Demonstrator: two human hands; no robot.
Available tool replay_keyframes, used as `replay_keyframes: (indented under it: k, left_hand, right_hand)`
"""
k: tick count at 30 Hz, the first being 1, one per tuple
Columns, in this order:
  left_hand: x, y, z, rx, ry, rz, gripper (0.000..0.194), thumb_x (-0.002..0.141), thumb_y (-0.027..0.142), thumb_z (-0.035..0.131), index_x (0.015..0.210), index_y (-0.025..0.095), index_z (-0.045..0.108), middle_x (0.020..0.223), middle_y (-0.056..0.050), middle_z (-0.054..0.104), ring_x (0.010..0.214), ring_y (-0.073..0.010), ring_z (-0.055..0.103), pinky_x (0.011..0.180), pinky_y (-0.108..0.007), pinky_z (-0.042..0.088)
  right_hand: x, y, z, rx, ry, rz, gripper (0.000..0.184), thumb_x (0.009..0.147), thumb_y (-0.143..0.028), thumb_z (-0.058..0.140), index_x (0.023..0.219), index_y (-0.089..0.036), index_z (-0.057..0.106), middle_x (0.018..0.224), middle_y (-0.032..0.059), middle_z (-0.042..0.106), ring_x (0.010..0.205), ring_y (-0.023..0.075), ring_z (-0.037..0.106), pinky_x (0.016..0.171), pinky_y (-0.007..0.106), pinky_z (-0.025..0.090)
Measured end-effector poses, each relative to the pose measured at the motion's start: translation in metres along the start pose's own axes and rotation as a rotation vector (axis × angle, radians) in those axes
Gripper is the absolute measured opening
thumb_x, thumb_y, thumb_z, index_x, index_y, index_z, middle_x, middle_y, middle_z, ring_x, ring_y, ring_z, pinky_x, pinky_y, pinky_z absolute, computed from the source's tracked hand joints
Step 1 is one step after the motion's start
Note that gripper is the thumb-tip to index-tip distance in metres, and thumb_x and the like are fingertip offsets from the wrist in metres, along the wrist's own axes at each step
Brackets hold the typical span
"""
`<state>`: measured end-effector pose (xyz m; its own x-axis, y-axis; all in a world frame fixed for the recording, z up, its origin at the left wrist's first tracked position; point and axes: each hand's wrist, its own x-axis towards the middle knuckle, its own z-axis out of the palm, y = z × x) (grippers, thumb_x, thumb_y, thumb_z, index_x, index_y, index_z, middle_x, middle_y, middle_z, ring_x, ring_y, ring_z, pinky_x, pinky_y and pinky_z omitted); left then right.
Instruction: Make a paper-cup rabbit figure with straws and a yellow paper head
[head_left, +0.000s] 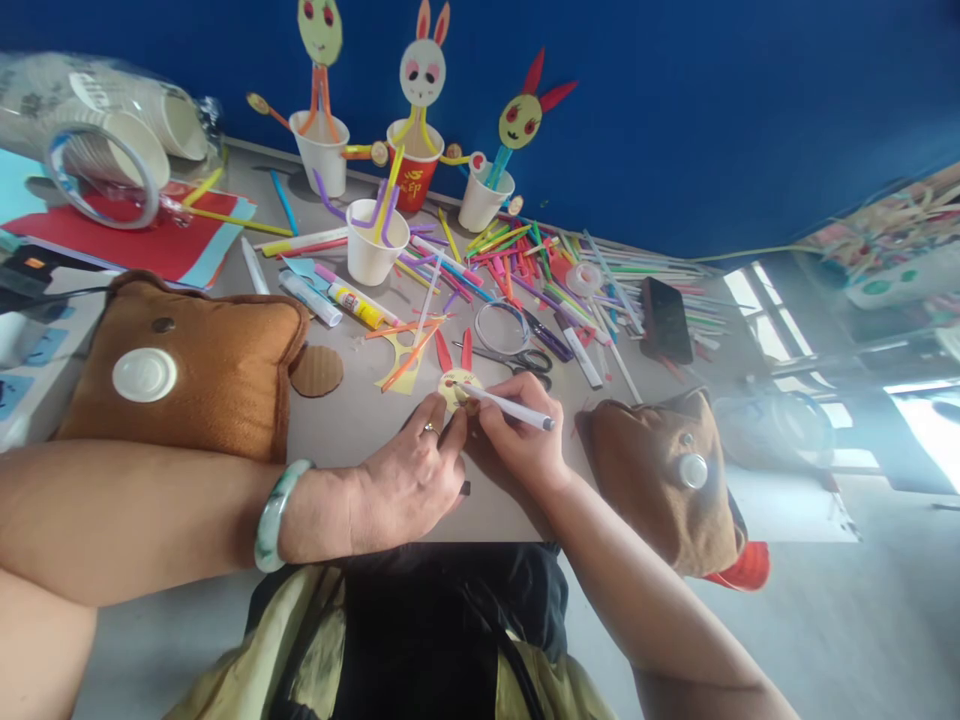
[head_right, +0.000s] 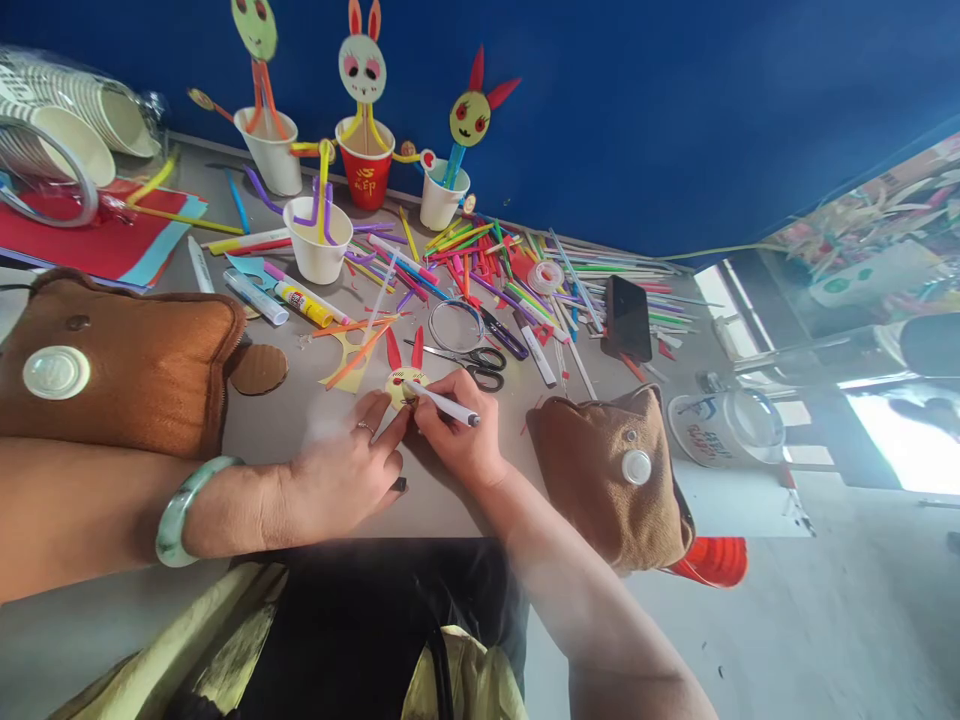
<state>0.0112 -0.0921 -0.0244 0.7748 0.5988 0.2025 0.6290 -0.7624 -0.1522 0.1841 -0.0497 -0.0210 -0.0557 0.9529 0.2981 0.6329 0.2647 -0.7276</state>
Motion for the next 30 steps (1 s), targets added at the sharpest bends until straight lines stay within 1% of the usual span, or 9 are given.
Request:
replay_keyframes:
  k: [8,13,19,23,30]
  left_hand:
    - [-0.0006,0.0,0.0034,-0.021,0.003,0.016,0.049,0.093,0.049,0.053,0.106,0.007,0.075,0.133,-0.029,0.06,0.124,-0.0419,0.056,0.11,-0.059,0.033]
    - [0.0007,0.0005,0.0025,-0.028,-0.015,0.0,0.048,0.09,0.05,0.057,0.104,0.007,0.076,0.133,-0.028,0.06,0.125,-0.0431,0.055,0.11,-0.058,0.033]
    - [-0.0008,0.0011,0.0044,0.009,0.04,0.017,0.048,0.091,0.049,0.057,0.107,0.007,0.075,0.128,-0.028,0.063,0.125,-0.041,0.056,0.108,-0.058,0.035]
    - [-0.0005,0.0011,0.0035,0.006,0.034,0.003,0.049,0.091,0.051,0.057,0.108,0.009,0.075,0.129,-0.026,0.063,0.124,-0.0396,0.057,0.109,-0.057,0.036]
    - [0.0006,0.0013,0.0031,-0.004,0.011,0.002,0.048,0.09,0.051,0.058,0.104,0.009,0.076,0.131,-0.026,0.062,0.126,-0.041,0.055,0.11,-0.057,0.034]
  right_hand:
    - [-0.001,0.0009,0.0004,-0.001,-0.002,-0.015,0.005,0.077,-0.024,0.062,0.073,-0.022,0.059,0.057,-0.004,0.065,0.048,0.0117,0.056,0.049,0.023,0.044]
    - [-0.0001,0.0001,0.0,-0.014,-0.002,-0.019,0.005,0.077,-0.024,0.061,0.072,-0.022,0.058,0.058,-0.0042,0.064,0.048,0.0116,0.056,0.049,0.023,0.043]
    - [0.0002,0.0002,-0.0012,-0.044,-0.006,-0.039,0.006,0.077,-0.025,0.06,0.071,-0.022,0.058,0.057,-0.0044,0.063,0.048,0.0113,0.055,0.049,0.023,0.043]
    - [-0.0001,0.0,-0.0017,-0.049,-0.006,-0.054,0.006,0.076,-0.024,0.06,0.071,-0.023,0.058,0.056,-0.0049,0.062,0.046,0.0108,0.053,0.048,0.023,0.042]
    - [-0.0001,0.0015,-0.0014,-0.053,-0.006,-0.089,0.005,0.077,-0.024,0.061,0.072,-0.023,0.058,0.056,-0.0049,0.061,0.047,0.0109,0.052,0.049,0.023,0.041]
